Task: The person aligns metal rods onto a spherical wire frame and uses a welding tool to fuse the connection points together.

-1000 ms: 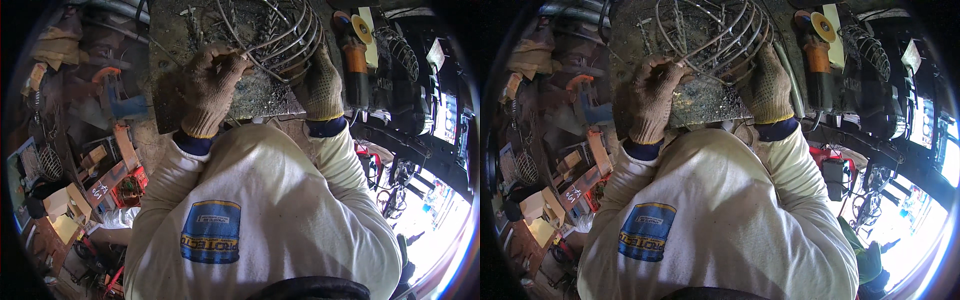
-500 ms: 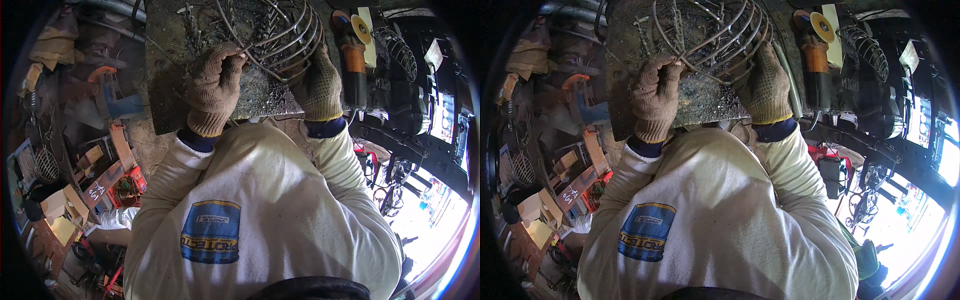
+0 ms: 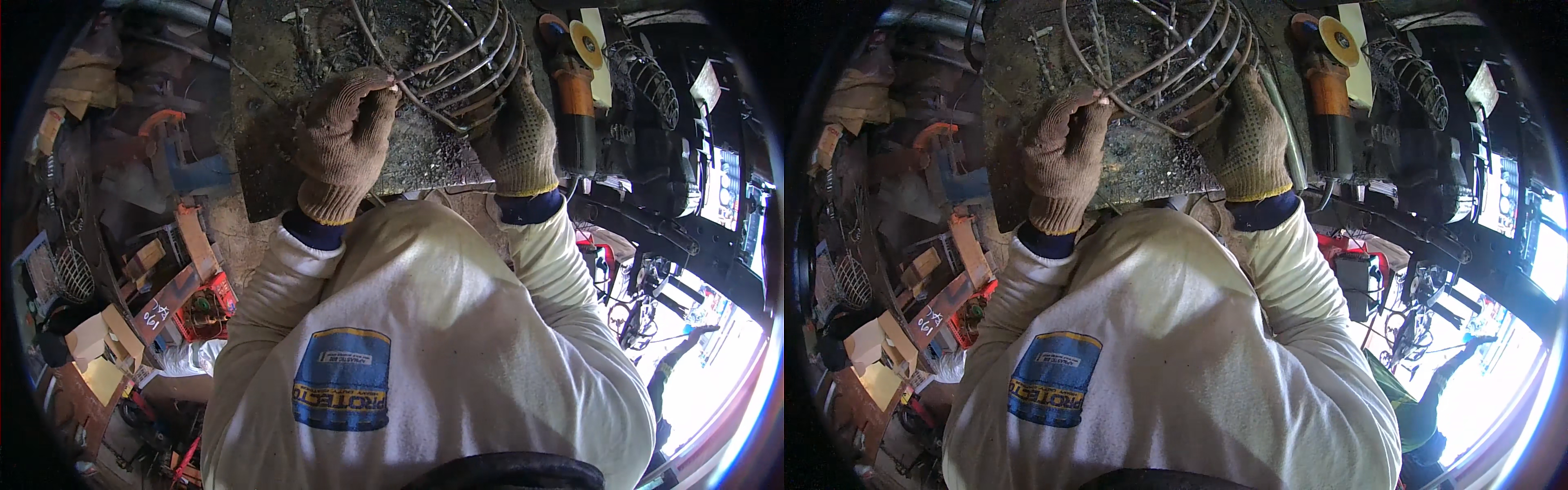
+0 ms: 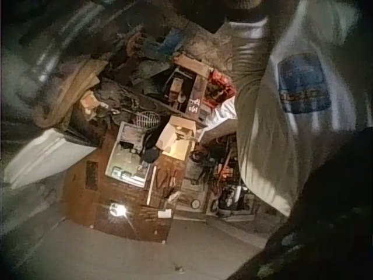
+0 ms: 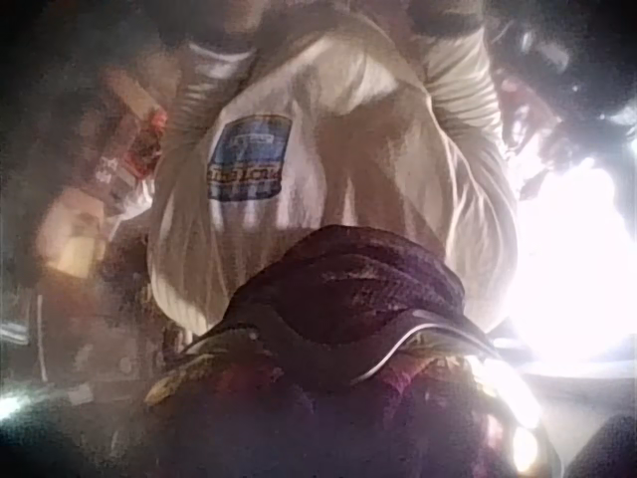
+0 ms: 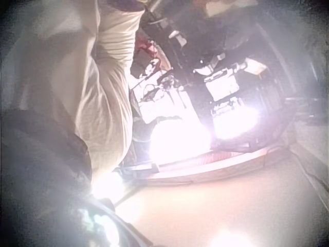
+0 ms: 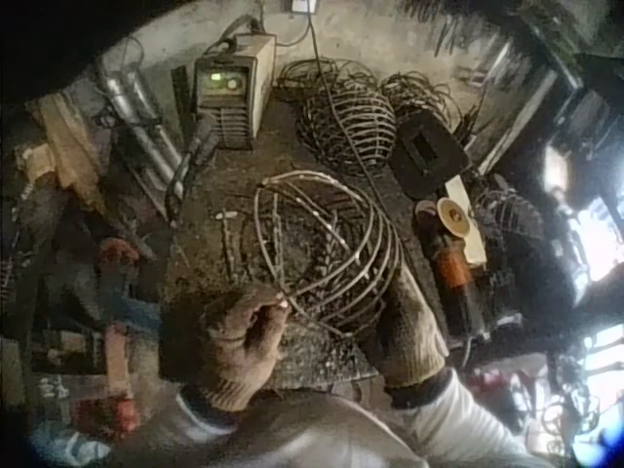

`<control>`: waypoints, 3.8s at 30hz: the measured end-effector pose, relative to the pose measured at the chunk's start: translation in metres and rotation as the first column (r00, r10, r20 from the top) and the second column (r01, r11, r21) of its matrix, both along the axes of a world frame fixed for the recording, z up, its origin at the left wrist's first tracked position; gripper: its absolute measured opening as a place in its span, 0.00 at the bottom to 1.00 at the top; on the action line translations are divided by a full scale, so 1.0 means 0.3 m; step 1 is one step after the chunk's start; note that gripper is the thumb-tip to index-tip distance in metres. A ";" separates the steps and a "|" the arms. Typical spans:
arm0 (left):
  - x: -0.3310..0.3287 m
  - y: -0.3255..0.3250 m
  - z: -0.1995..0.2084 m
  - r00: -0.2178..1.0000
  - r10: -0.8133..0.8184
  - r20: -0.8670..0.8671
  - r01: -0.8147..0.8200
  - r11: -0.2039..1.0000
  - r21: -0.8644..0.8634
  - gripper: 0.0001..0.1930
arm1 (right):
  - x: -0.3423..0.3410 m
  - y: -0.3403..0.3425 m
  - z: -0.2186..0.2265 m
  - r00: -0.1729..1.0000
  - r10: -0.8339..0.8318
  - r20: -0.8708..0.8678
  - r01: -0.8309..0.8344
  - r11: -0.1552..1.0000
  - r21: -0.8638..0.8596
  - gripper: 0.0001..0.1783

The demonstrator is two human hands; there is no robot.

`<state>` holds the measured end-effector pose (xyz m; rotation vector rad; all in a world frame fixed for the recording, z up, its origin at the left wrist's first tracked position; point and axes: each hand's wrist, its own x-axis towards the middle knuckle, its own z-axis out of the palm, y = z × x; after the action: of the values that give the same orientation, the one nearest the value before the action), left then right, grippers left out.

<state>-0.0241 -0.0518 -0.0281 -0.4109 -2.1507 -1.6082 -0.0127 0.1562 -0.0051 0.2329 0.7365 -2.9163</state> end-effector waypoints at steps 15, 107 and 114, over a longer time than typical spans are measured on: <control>0.004 0.007 0.041 0.999 -0.012 -0.031 0.010 0.998 -0.065 0.07 | -0.001 -0.008 -0.003 0.991 -0.116 0.064 0.103 0.978 0.179 0.21; 0.087 -0.015 -0.101 0.979 0.116 0.168 -0.141 0.978 0.150 0.05 | 0.008 0.028 -0.019 0.988 -0.034 0.149 -0.088 0.672 0.735 0.22; 0.065 0.009 -0.156 0.984 0.153 0.092 -0.158 0.987 0.042 0.06 | 0.036 0.000 -0.041 0.972 0.006 0.235 -0.191 0.601 0.776 0.23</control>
<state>-0.0047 -0.0491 -0.0750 -0.1540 -2.1441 -1.6151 -0.0019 0.1561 -0.0172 0.5421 1.8971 -2.1810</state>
